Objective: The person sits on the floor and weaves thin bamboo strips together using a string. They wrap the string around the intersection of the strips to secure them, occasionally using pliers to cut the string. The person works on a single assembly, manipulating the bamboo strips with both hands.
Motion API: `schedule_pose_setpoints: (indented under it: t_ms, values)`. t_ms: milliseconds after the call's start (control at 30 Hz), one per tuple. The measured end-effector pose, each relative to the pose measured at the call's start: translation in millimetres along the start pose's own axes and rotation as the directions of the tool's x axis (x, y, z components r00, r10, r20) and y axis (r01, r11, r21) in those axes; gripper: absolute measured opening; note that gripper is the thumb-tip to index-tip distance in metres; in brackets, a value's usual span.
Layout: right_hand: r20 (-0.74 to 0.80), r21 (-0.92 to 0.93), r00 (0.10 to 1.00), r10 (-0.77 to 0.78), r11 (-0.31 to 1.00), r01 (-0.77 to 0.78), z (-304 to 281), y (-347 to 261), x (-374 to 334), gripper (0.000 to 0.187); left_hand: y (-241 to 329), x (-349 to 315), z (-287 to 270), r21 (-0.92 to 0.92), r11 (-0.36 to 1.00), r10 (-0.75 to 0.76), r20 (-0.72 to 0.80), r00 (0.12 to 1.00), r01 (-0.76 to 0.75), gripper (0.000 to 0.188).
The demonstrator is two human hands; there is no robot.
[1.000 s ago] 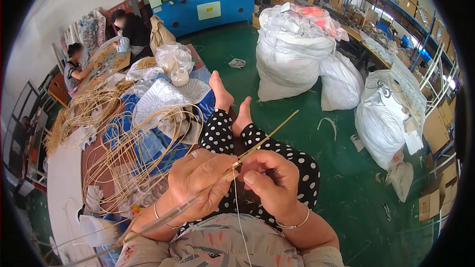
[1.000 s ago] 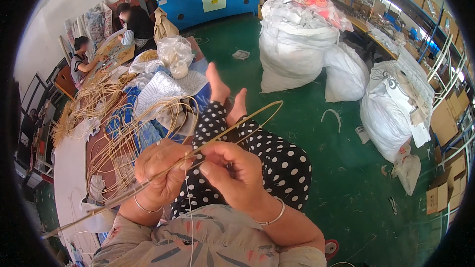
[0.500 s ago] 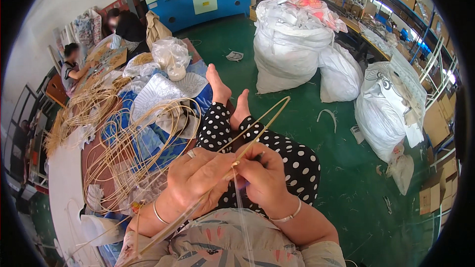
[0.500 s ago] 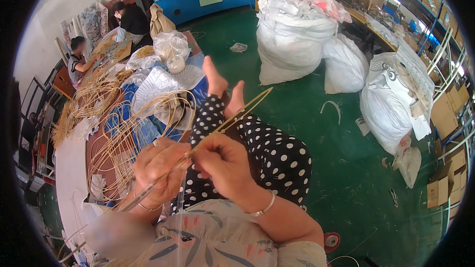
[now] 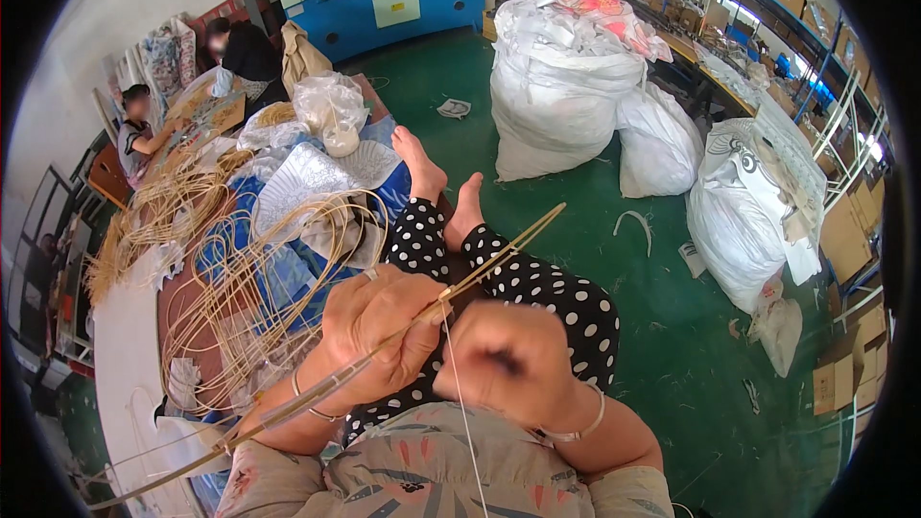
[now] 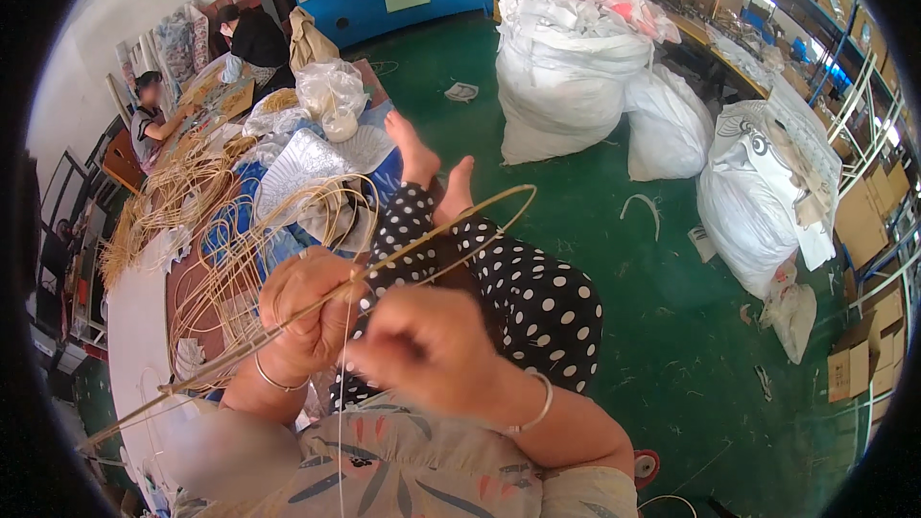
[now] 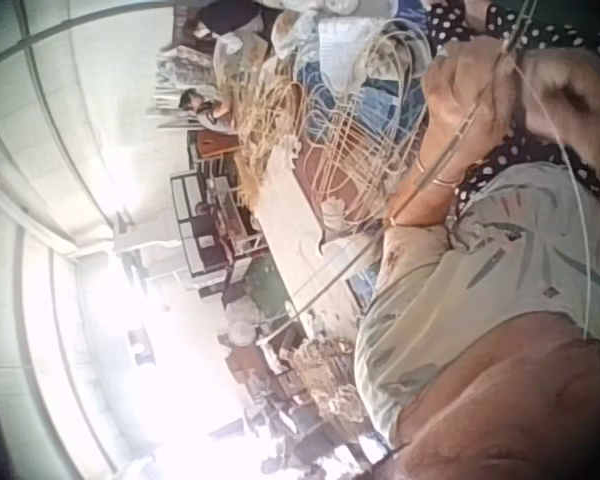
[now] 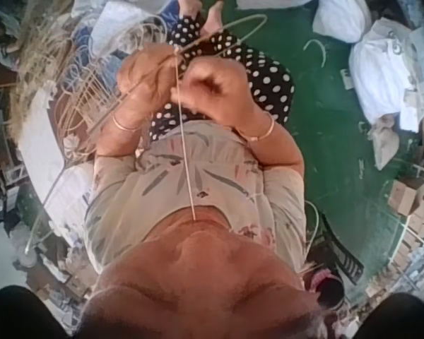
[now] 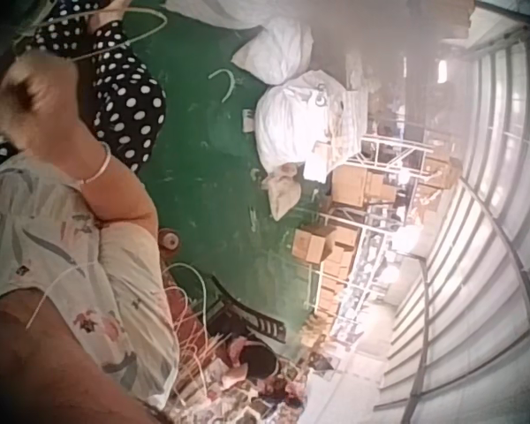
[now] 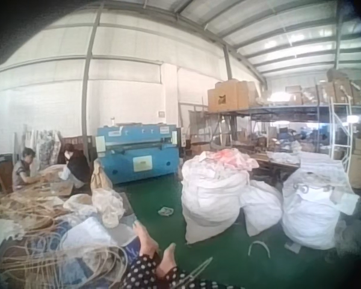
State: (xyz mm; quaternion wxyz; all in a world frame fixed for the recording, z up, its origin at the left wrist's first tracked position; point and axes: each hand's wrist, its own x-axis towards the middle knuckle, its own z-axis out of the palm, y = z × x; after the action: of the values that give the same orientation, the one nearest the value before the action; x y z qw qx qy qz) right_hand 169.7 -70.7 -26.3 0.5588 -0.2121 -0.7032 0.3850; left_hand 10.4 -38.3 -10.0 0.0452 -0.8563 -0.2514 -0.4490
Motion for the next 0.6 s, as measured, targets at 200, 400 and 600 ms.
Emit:
schedule_pose_setpoints:
  t_ms: [200,400,600]
  values:
    - [0.229,0.836,0.971,-0.061,0.523,-0.164,14.5,-41.5,-10.2,0.013,16.1,4.1,-14.6,-0.2,0.974,0.089,-0.089,0.992,-0.105,0.016]
    - [0.141,0.371,0.936,-0.323,0.894,0.252,0.3,-49.3,-7.4,0.019,39.6,8.7,-25.4,-0.407,0.905,0.064,-0.159,0.985,-0.124,0.015]
    - [-0.152,-0.543,0.925,-0.349,0.811,0.217,11.2,-54.4,-12.7,0.027,52.7,10.4,-30.3,-0.36,0.931,0.013,-0.142,0.99,-0.064,0.017]
